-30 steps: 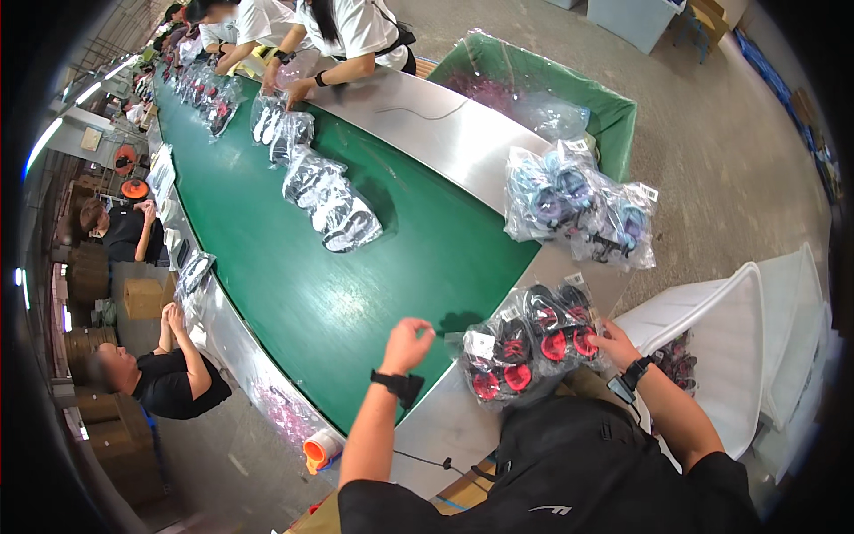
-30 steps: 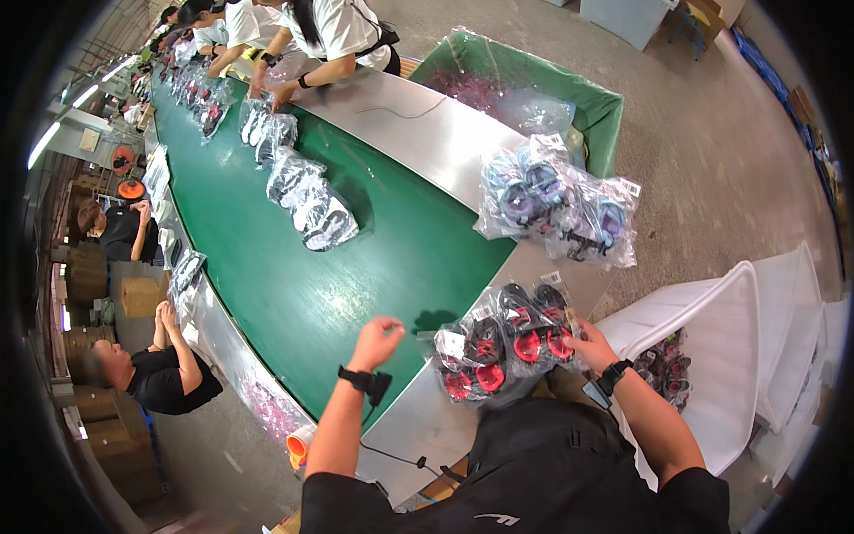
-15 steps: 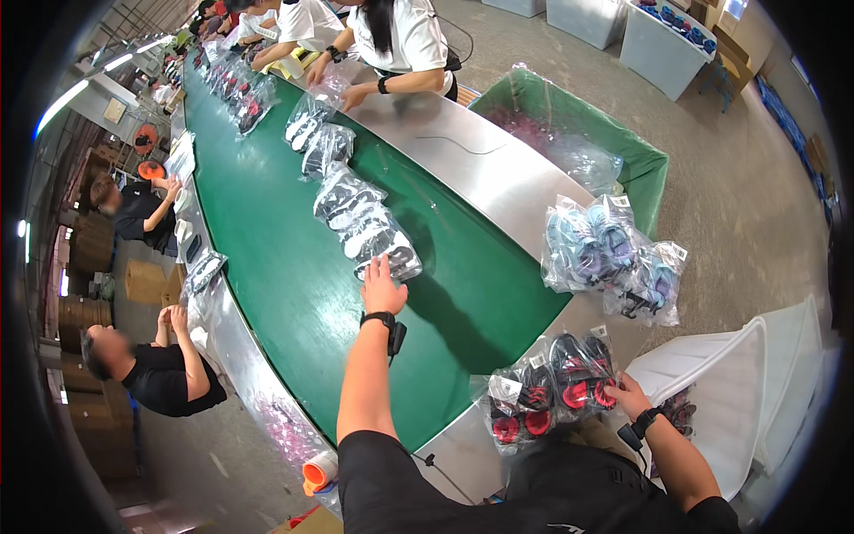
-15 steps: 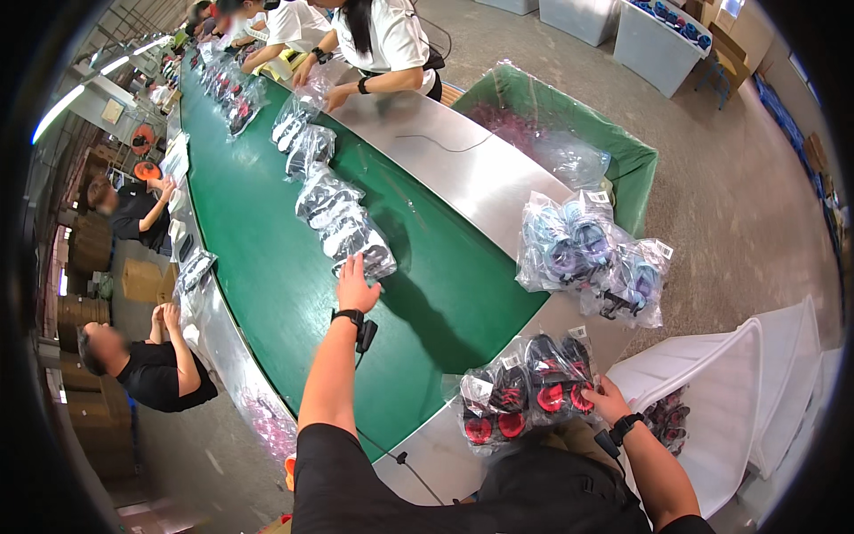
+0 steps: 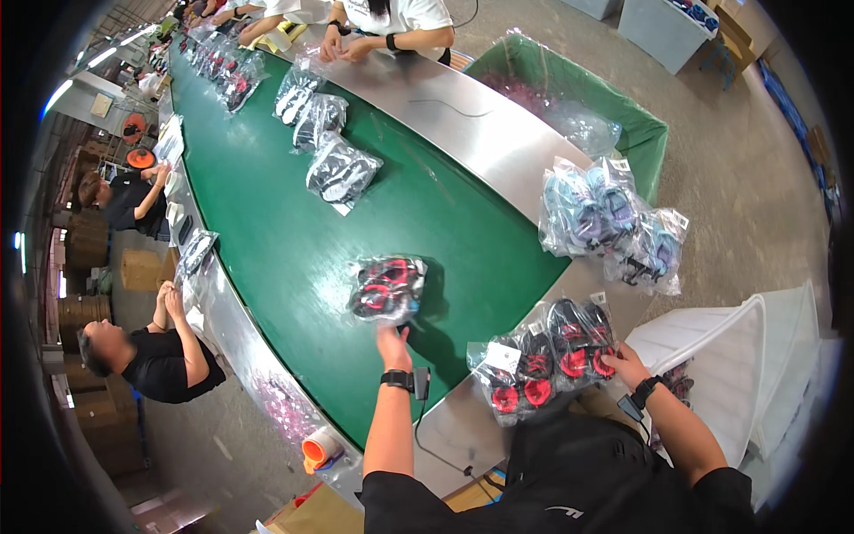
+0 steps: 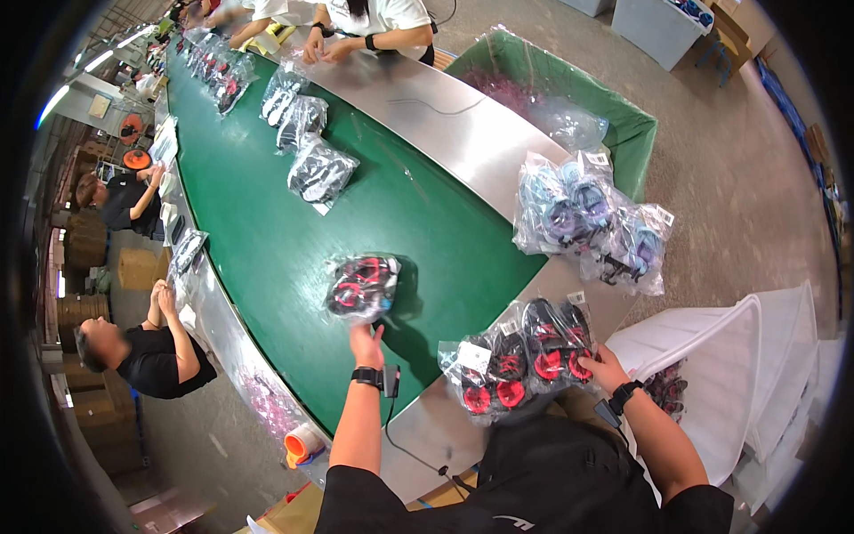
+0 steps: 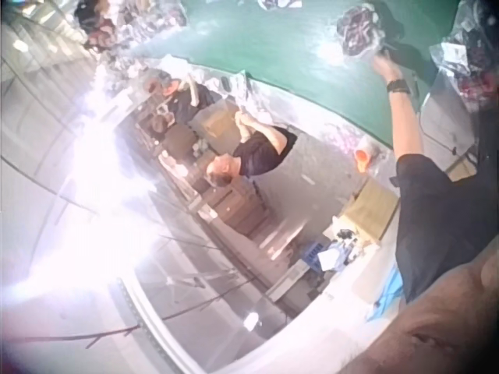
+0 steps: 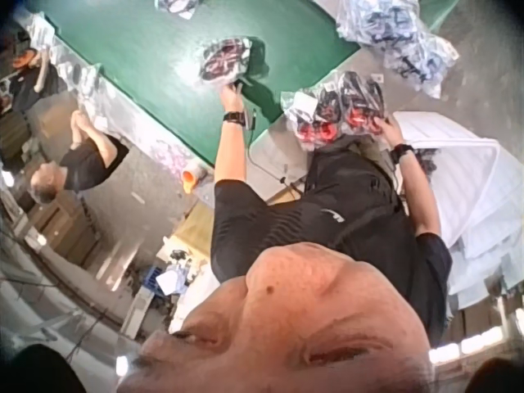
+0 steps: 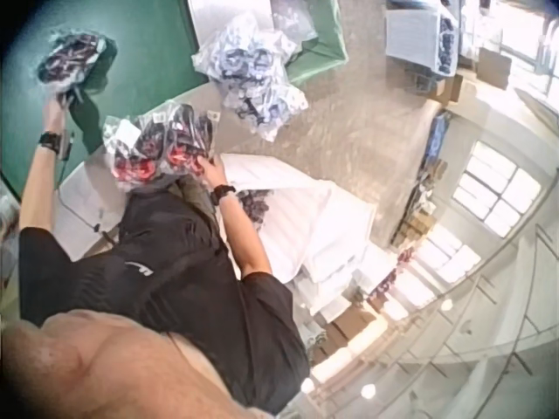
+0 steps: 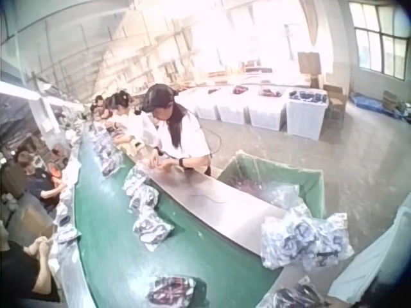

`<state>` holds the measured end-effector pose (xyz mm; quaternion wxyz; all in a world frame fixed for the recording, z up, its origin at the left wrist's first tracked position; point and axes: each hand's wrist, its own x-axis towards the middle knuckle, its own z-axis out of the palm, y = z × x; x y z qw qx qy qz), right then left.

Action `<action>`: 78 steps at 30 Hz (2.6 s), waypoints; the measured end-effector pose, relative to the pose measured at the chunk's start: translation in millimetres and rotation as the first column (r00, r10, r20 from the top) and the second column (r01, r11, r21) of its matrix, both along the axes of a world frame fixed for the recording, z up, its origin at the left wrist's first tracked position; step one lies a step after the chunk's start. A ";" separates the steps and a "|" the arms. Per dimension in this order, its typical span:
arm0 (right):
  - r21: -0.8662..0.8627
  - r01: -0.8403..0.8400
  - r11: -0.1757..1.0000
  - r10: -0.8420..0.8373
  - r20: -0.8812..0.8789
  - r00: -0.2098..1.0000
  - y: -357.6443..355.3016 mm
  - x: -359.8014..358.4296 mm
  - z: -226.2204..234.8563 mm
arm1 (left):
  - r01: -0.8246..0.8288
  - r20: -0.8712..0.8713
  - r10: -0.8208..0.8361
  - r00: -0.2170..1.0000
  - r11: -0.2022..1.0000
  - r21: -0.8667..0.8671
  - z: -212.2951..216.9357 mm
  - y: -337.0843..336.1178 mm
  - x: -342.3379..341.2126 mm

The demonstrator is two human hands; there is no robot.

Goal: The person picks packaged footwear from a conveyor belt and places them into large white bins. They handle multiple packages at once, moving between different bins to sort the items.

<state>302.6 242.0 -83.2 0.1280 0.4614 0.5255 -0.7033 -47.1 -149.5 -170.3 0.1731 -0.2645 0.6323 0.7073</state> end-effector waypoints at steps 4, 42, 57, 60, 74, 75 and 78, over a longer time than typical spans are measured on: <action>0.022 -0.023 1.000 0.025 -0.093 0.995 2.8 -5.4 -2.3 | -0.496 0.297 0.403 0.866 0.765 0.410 19.1 -13.0 2.5; 0.175 -0.036 0.984 0.048 -0.067 0.997 -21.6 -57.8 -15.0 | 0.344 0.185 -0.343 0.921 0.938 0.027 36.3 -84.7 129.6; 0.230 -0.050 0.972 0.112 -0.266 0.958 -20.5 -74.5 -43.3 | 0.770 0.263 -0.725 0.637 0.616 -0.164 42.4 -73.7 26.4; 0.524 -0.153 0.838 0.201 -0.036 0.979 0.1 -85.2 -49.6 | 0.911 0.385 -0.868 0.315 0.162 -0.380 23.7 -53.4 -42.0; 0.627 0.374 0.684 -0.633 0.254 0.731 20.7 123.9 -135.4 | 0.329 -0.457 -0.868 -0.197 0.380 -0.864 102.5 263.2 -82.2; 0.599 0.428 0.677 -0.679 0.285 0.676 15.8 141.8 -142.2 | 0.459 -0.470 -0.865 -0.177 0.351 -0.816 105.5 289.9 -66.8; 0.605 0.534 0.590 -0.779 0.254 0.573 -4.4 182.2 -162.3 | 0.621 -0.465 -0.844 -0.269 0.217 -0.754 112.3 367.4 -1.5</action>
